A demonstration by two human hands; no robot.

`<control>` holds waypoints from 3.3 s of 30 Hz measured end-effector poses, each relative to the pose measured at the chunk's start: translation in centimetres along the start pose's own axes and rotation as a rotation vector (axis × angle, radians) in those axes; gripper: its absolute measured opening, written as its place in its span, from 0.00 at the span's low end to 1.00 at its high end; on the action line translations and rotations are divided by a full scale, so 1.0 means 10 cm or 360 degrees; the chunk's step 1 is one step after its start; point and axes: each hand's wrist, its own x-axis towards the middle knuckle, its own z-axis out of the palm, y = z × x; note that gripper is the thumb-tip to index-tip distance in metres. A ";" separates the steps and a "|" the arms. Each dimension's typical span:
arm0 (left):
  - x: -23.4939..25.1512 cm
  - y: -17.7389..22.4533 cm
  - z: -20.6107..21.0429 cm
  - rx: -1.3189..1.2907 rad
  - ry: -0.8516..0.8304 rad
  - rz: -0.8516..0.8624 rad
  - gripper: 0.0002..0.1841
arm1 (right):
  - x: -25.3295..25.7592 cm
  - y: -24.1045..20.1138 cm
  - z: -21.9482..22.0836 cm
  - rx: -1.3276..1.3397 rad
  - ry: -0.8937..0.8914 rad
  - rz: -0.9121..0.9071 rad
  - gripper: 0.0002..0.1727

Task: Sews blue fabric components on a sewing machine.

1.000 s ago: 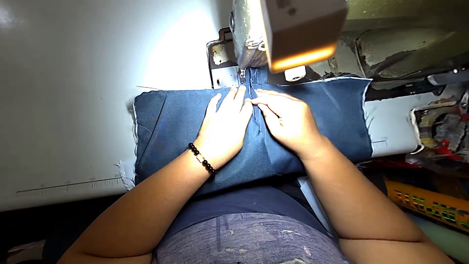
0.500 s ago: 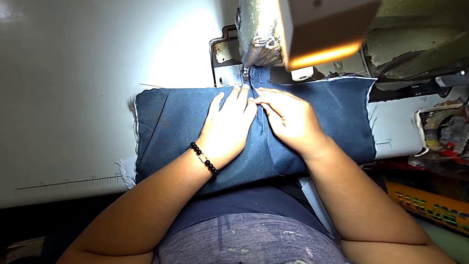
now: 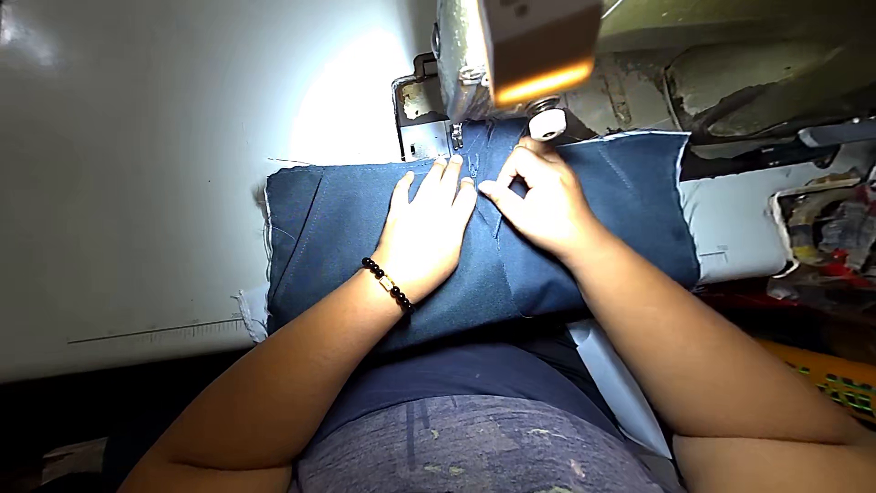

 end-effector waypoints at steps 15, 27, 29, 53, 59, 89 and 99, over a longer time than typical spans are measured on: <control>0.15 -0.07 -0.03 -0.0011 -0.0057 -0.0108 0.23 | 0.28 0.09 0.00 -0.0086 -0.0169 -0.0046 0.13; 0.24 -0.08 -0.09 0.0086 -0.0155 -0.0123 0.25 | 0.33 0.01 -0.07 -0.0171 -0.0340 -0.0047 0.17; 0.26 -0.09 -0.10 0.0087 -0.0154 -0.0127 0.25 | 0.27 -0.06 -0.22 -0.0246 -0.0485 -0.0103 0.21; -0.28 -0.11 -0.50 -0.0234 -0.0553 0.0332 0.24 | -0.95 1.02 -1.58 -0.0885 0.0015 0.0583 0.20; -0.35 -0.08 -0.48 -0.0287 -0.0548 0.0286 0.26 | -0.91 0.97 -1.55 -0.0995 0.0036 0.0573 0.23; -0.70 0.44 0.04 -0.0428 0.0086 -0.0152 0.22 | -0.41 -0.54 -0.24 0.0004 -0.0154 0.0074 0.13; -0.76 0.12 0.07 -0.0274 0.0007 0.0253 0.22 | -0.61 -0.47 -0.17 0.0325 -0.0078 0.0466 0.12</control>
